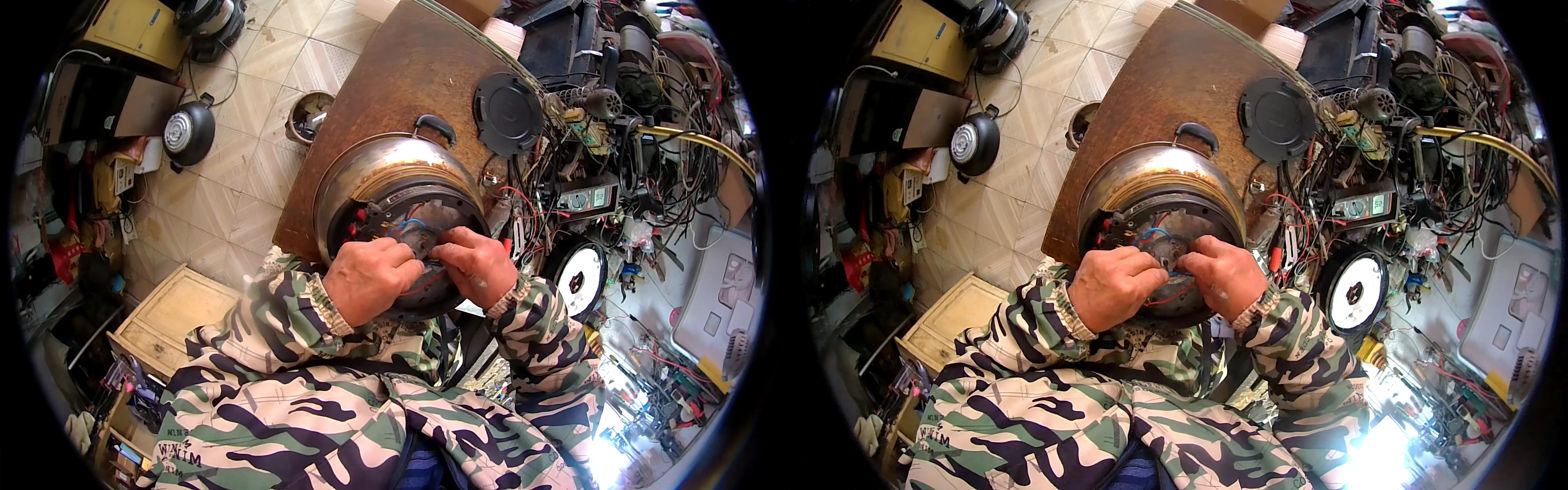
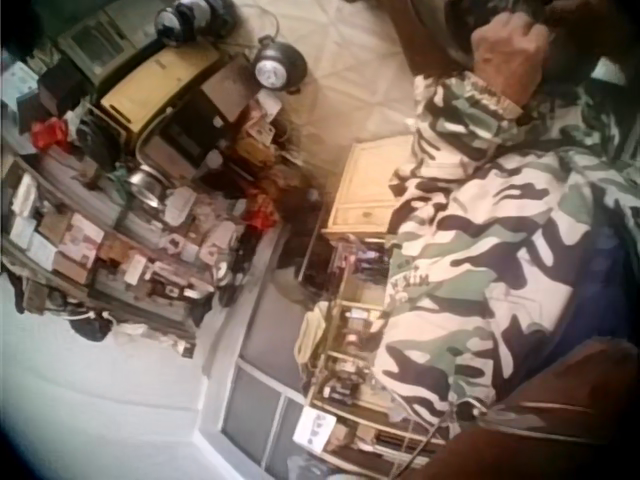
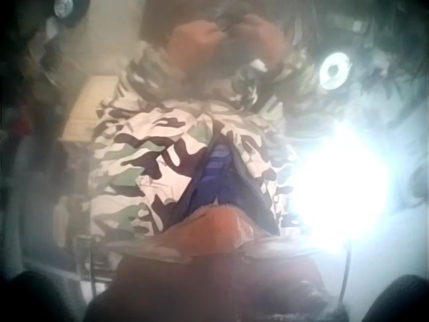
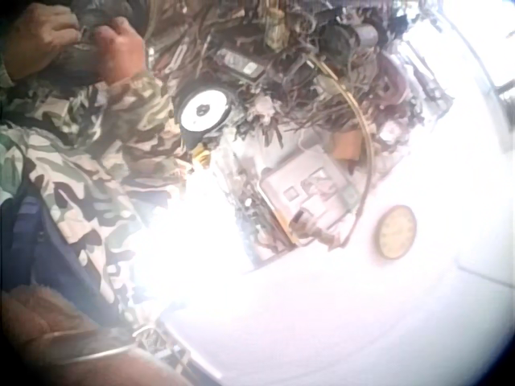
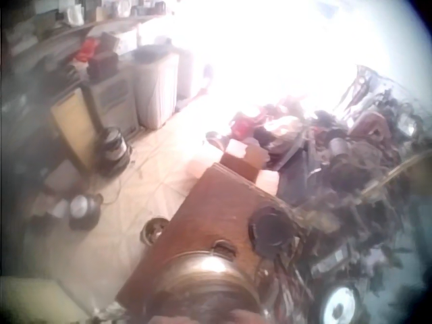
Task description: The person uses a screwdriver to adjust components inside a circular electronic device, likely a speaker or motor. They then retrieve small parts from a cabinet and continue working on the device's internal wiring.
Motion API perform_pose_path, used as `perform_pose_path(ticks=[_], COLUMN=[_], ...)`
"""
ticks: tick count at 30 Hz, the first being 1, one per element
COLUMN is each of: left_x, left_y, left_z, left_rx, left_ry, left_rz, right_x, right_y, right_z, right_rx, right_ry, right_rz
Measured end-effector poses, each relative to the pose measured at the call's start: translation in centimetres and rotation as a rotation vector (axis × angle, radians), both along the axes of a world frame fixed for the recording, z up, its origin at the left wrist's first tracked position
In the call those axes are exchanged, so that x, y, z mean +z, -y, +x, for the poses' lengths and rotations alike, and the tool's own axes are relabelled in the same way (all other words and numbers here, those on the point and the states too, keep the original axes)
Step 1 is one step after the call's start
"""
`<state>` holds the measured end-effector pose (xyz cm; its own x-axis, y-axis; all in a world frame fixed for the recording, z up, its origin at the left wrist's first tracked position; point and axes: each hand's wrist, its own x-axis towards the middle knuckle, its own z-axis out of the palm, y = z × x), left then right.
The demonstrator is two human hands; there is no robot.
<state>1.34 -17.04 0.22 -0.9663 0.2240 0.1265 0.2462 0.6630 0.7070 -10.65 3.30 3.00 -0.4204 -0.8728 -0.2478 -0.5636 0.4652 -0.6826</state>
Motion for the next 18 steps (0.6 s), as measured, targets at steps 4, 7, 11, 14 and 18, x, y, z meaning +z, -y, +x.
perform_pose_path(ticks=[4,7,11,14,18], left_x=[-0.1,-0.2,-0.4,-0.5,-0.4], left_y=[0.3,0.5,0.5,0.4,0.6], left_z=[0.0,0.0,0.0,0.0,0.0], left_rx=[-0.012,-0.02,-0.021,-0.024,-0.029], left_ry=[-0.012,-0.022,-0.041,-0.052,-0.076], left_rz=[0.026,0.03,0.03,0.024,0.027], right_x=[0.0,0.2,-0.2,0.2,0.3], right_y=[0.3,0.6,0.8,1.3,1.5], right_z=[-0.8,-1.0,-1.0,-0.9,-0.9], right_rx=[0.007,0.007,0.02,-0.073,-0.07], right_ry=[0.136,0.169,0.164,0.211,0.247], right_rz=[0.031,0.043,-0.003,0.046,0.026])
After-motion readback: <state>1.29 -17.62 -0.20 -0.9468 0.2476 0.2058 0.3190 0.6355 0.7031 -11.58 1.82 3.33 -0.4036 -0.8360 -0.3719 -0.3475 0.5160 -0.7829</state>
